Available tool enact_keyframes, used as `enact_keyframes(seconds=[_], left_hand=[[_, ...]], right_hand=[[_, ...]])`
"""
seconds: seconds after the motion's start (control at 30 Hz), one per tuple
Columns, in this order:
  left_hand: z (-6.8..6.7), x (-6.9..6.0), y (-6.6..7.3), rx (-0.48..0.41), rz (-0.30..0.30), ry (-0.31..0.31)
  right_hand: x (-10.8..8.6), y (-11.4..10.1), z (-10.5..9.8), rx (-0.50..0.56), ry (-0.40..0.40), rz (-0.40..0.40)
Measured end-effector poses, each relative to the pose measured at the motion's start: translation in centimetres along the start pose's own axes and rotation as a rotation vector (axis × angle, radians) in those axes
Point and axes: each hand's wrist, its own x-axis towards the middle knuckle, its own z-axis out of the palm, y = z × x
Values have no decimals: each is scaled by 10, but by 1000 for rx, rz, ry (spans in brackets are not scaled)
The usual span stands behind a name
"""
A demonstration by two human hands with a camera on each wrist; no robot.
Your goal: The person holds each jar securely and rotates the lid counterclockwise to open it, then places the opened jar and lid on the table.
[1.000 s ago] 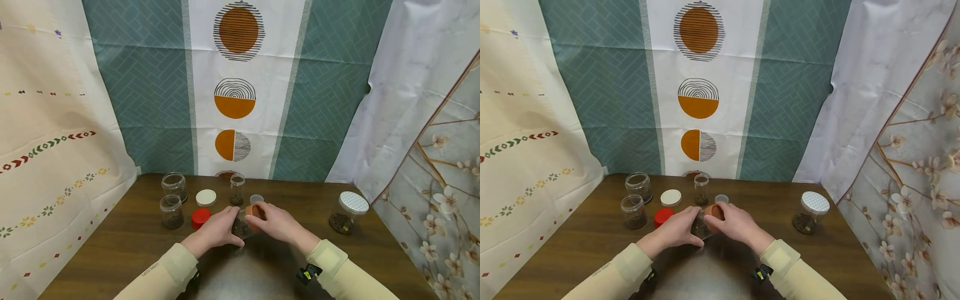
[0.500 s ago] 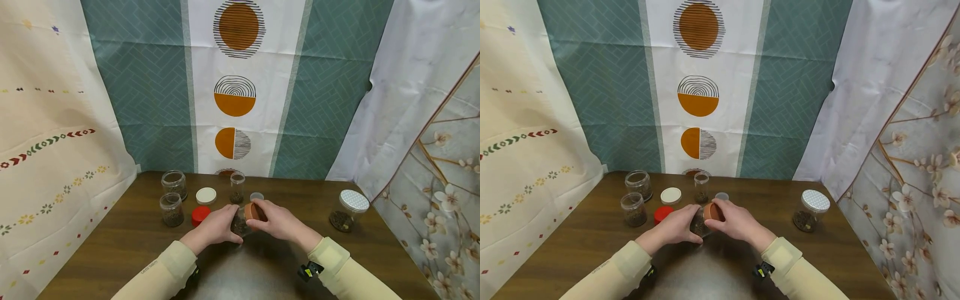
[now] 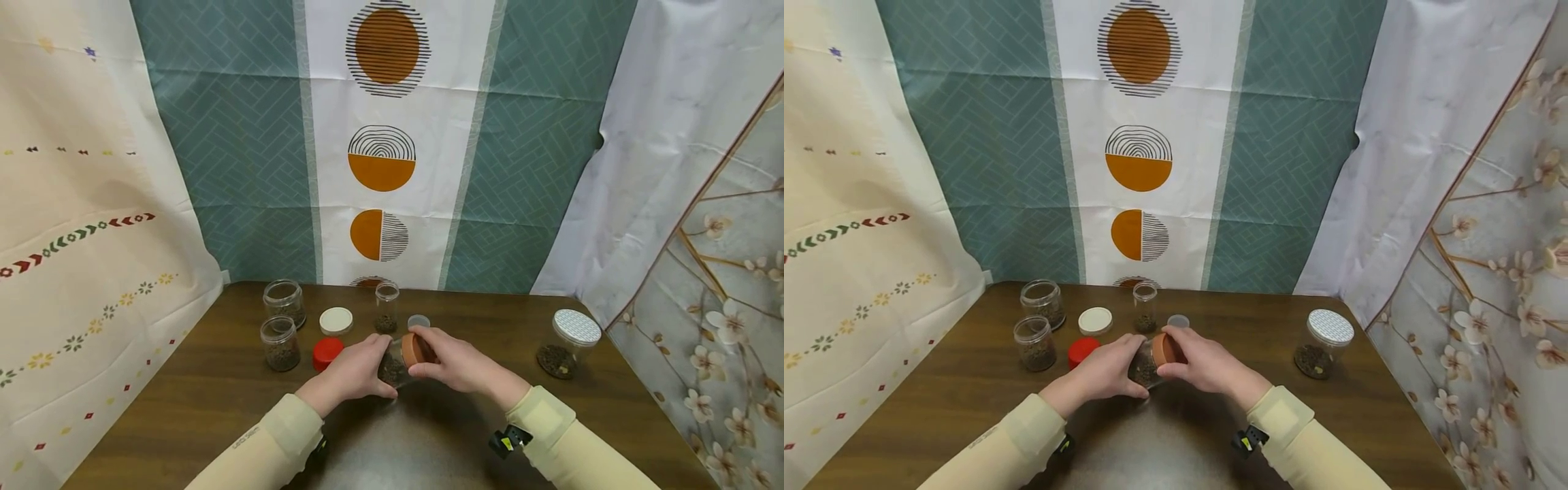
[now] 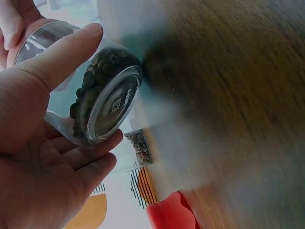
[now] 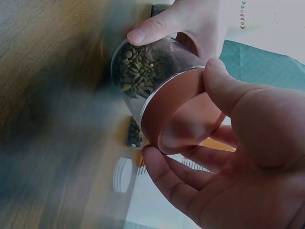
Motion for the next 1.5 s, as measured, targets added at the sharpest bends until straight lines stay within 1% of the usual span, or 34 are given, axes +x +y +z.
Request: enact_keyframes(seconds=[0.3,0.5,0.67,0.87,1.0,1.17,1.27,1.33,1.43,1.5], left_hand=[[0,-2,1,-1,15,16],[2,-2,-1,14,21,27],[2,-1,-1,22,24,28],[1,-1,-1,15,8,15],[1,-2,1,32,11,25],[2,-2,3,43,14,30],[1,-2,3,40,8,19],[1,-2,3,40,7,14],[1,-2,3,40,4,10],[1,-1,3,44,5,10]], right_hand=[[-2,-2,0,-8,-1,-55],[-1,-1,1,-7,-6,-74],[-1,0,1,0,-8,-82],[-2,-1,1,6,-10,-88],[-3,-1,0,2,-9,-99],[-3,-2,-2,25,-22,-100],[-2,-3,-3,30,-3,-48],[0,-5,-3,35,26,8],[3,-8,-2,46,66,113],[5,-9,-1,44,78,160]])
